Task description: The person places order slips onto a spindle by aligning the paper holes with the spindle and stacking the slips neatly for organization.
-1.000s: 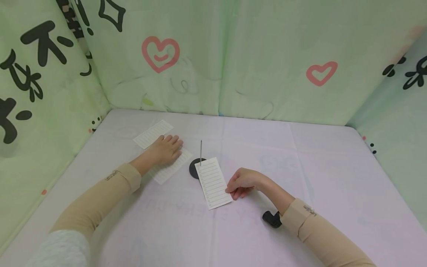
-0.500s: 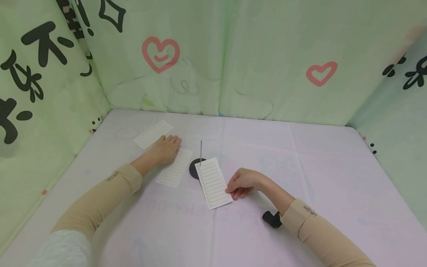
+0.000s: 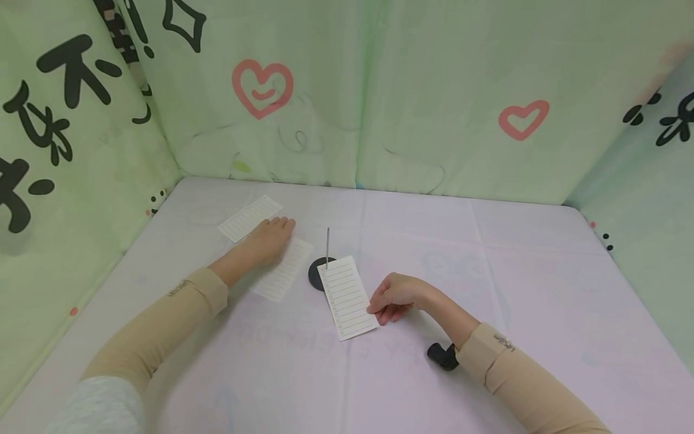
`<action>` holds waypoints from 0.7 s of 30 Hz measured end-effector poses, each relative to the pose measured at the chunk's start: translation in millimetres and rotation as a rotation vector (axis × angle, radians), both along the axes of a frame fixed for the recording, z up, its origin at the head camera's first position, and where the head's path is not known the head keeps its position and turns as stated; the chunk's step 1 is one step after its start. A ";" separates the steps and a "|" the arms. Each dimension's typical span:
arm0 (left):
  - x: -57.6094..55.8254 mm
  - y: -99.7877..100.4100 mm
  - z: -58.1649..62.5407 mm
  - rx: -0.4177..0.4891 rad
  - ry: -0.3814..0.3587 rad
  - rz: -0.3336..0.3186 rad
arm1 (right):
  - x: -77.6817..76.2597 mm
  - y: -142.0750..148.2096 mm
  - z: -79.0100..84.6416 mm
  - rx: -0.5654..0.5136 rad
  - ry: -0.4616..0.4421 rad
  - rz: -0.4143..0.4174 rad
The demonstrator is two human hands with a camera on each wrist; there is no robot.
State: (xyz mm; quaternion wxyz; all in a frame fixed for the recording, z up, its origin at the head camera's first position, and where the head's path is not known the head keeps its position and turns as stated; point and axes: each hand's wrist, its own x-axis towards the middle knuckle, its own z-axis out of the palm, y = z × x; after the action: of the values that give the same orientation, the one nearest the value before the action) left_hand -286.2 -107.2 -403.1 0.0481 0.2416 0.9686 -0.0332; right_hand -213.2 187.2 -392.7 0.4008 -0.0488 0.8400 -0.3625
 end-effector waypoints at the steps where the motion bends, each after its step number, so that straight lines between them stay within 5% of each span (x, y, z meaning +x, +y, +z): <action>1: 0.0 -0.5 1.7 0.025 0.002 0.003 | 0.0 0.1 0.0 -0.002 -0.001 -0.001; 6: 0.0 -6.5 13.5 0.278 -0.077 0.060 | -0.3 0.3 0.1 -0.005 -0.002 -0.003; 12: -3.3 -17.1 31.1 0.645 -0.324 0.164 | -0.5 0.2 1.5 -0.007 -0.002 0.002; 21: -5.7 -33.1 49.6 0.987 -0.596 0.288 | 0.6 -0.2 2.6 -0.004 -0.006 0.000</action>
State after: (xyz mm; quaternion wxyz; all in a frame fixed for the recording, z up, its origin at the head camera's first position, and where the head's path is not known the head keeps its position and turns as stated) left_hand -291.8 -140.3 -353.4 0.2040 0.1005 0.8374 0.4970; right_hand -212.6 187.0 -390.1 0.4032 -0.0486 0.8380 -0.3645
